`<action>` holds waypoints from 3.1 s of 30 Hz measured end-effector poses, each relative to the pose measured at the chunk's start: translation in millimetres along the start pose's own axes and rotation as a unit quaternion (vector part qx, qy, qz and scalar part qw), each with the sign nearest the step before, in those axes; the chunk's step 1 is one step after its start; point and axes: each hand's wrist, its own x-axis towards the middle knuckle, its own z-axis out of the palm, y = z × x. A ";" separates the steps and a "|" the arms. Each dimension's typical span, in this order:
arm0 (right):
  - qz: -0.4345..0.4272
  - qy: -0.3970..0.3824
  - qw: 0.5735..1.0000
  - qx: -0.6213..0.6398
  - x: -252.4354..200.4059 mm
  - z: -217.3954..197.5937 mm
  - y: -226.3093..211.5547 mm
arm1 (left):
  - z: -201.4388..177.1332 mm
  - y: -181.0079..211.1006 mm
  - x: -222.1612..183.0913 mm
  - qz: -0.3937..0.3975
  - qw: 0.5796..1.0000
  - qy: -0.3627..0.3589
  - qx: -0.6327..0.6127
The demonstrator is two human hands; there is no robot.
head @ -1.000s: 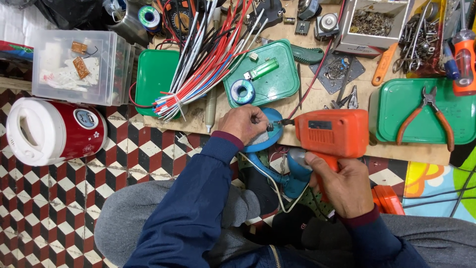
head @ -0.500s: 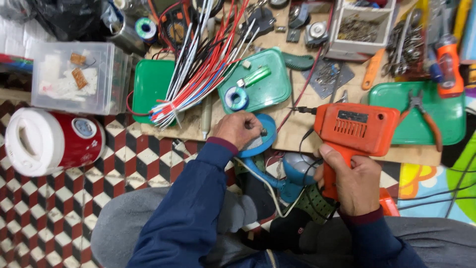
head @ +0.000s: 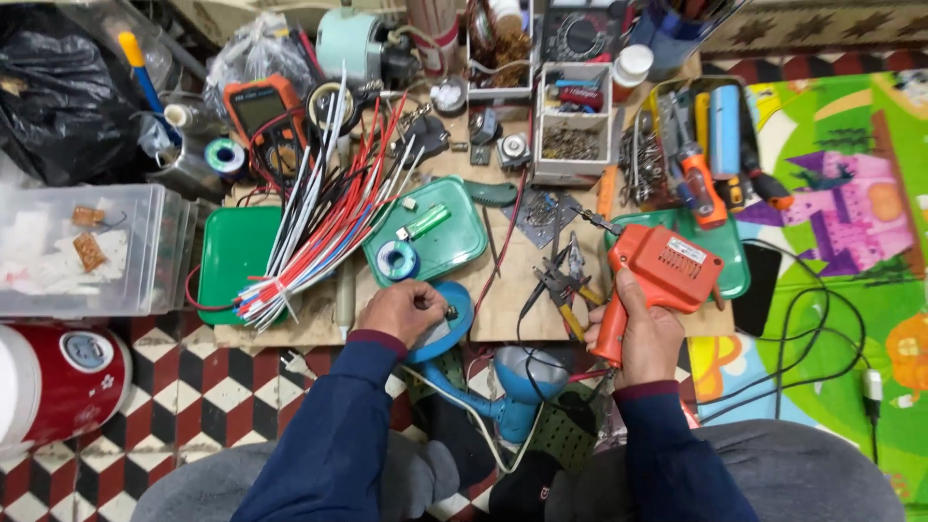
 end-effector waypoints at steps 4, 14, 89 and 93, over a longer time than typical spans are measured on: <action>-0.016 0.023 1.000 -0.001 35.5 -11.7 12.9 | -3.5 2.9 -3.4 0.020 1.000 0.006 -0.010; -0.038 0.054 0.890 -0.451 84.9 -54.8 52.3 | -4.7 3.0 -4.5 0.049 0.998 0.009 -0.043; 0.124 -0.284 0.949 -0.055 -65.3 68.6 102.0 | 31.6 5.6 -102.4 0.136 0.946 0.253 -0.153; 0.090 -0.285 0.953 -0.055 -98.9 43.8 77.0 | 40.4 17.8 -165.4 0.102 0.883 0.364 -0.278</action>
